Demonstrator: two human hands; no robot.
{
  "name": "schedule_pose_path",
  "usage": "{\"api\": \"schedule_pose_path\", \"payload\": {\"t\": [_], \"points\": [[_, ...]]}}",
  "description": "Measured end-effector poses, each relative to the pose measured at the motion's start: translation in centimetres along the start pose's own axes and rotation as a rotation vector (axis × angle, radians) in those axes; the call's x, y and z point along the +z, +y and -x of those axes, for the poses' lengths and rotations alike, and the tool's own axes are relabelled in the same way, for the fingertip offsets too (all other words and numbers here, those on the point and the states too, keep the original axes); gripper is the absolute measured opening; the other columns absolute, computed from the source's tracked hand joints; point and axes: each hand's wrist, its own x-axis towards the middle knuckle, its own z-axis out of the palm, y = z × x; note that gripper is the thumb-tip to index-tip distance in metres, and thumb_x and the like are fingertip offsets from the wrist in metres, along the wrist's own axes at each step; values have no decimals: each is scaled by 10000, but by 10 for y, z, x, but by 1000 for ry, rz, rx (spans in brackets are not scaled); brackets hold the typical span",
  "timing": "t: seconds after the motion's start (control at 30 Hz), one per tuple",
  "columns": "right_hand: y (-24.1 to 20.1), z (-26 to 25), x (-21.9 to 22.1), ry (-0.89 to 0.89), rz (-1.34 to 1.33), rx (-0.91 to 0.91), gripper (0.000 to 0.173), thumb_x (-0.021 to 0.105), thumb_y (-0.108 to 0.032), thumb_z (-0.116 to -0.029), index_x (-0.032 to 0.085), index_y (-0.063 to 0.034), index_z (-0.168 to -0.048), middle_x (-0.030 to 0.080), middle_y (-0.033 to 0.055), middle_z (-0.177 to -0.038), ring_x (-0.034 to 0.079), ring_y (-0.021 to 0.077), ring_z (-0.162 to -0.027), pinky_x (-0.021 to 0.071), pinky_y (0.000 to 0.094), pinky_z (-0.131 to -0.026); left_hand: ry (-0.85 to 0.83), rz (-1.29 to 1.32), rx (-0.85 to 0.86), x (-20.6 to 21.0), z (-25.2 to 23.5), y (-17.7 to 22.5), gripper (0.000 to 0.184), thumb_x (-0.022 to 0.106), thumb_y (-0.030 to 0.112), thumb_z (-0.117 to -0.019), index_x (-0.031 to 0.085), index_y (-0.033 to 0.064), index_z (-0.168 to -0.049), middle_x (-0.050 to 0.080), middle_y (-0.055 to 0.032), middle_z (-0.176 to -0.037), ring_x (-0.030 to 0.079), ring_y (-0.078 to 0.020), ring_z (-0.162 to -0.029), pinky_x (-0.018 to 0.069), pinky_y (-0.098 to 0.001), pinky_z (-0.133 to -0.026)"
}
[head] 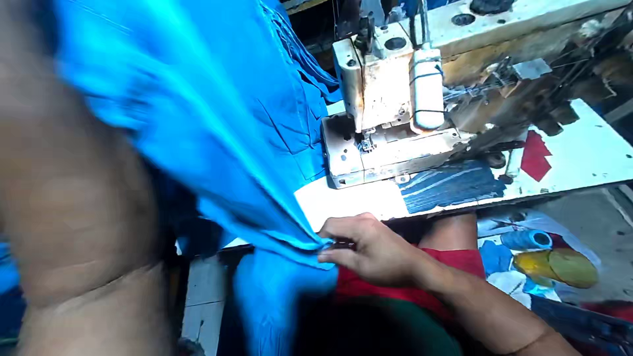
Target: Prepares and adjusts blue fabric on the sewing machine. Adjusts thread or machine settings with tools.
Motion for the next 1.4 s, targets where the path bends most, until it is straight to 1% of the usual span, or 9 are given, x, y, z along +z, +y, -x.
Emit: {"api": "schedule_pose_path", "payload": {"t": [0.1, 0.17, 0.3, 0.5, 0.6, 0.67, 0.9, 1.13, 1.4], "points": [[47, 49, -16, -196, 179, 449, 228, 678, -332, -979, 724, -110, -995, 664, 46, -805, 633, 186, -728, 540, 439, -679, -355, 167, 639, 57, -114, 69, 239, 620, 188, -975, 687, -31, -1041, 688, -187, -1053, 660, -281, -1017, 528, -509, -888], [66, 72, -23, -204, 337, 670, 242, 684, -357, -963, 746, -131, -1026, 714, 82, -904, 688, 278, -881, 555, 564, -801, -560, 353, 891, 113, -118, 88, 92, 695, 76, -880, 722, 50, -964, 694, -120, -1132, 641, -263, -1123, 519, -491, -1000], [67, 71, -27, 239, 457, 448, 222, 615, -322, -993, 742, -145, -946, 703, 4, -815, 675, 153, -753, 574, 423, -713, -577, 550, 712, 174, -57, 77, 57, 706, 75, -880, 730, 87, -930, 673, -44, -1194, 622, -151, -1165, 527, -359, -1017], [73, -15, -6, 654, 314, 181, 466, 740, -297, -947, 646, -85, -1352, 730, 57, -1077, 690, 132, -810, 608, 365, -730, -334, 595, 442, 166, -11, 100, 132, 740, 86, -825, 723, 131, -949, 623, -35, -1281, 581, -145, -1212, 529, -345, -993], [79, -34, 0, 685, -33, 224, 226, 736, -179, -946, 706, -81, -1148, 739, 35, -946, 707, 107, -780, 623, 318, -715, -170, 586, 296, 170, 28, 110, 197, 693, -16, -813, 652, 98, -970, 557, -79, -1364, 559, -200, -1223, 535, -368, -943], [81, -29, -5, 701, -198, 204, 111, 704, -183, -959, 687, -90, -1019, 657, 30, -768, 598, 116, -599, 520, 290, -535, -73, 451, 253, 185, 49, 101, 293, 645, -26, -820, 628, 83, -1092, 497, -106, -1427, 500, -255, -1311, 493, -425, -1024], [96, 14, -39, 728, -429, 348, 100, 656, -150, -996, 653, -53, -1019, 536, 46, -611, 461, 107, -446, 419, 255, -411, -182, 263, 289, 172, 73, 40, 644, 730, -43, -709, 544, 66, -1316, 368, -176, -1526, 483, -364, -1298, 509, -517, -987], [110, 30, -44, 440, 15, 131, 277, 662, -106, -953, 623, -78, -1226, 637, 41, -839, 578, 124, -648, 515, 289, -566, -605, 687, 611, 110, 45, 36, 228, 677, 68, -921, 725, 80, -1144, 718, 3, -1131, 684, -98, -1057, 584, -297, -955], [104, 34, -22, 581, 160, -58, 139, 685, -116, -985, 774, -60, -1075, 753, 23, -974, 707, 79, -899, 606, 302, -846, -442, 600, 483, 130, 16, 61, 132, 730, 247, -949, 782, 178, -1049, 716, 37, -1034, 668, -57, -970, 569, -277, -856]]}}
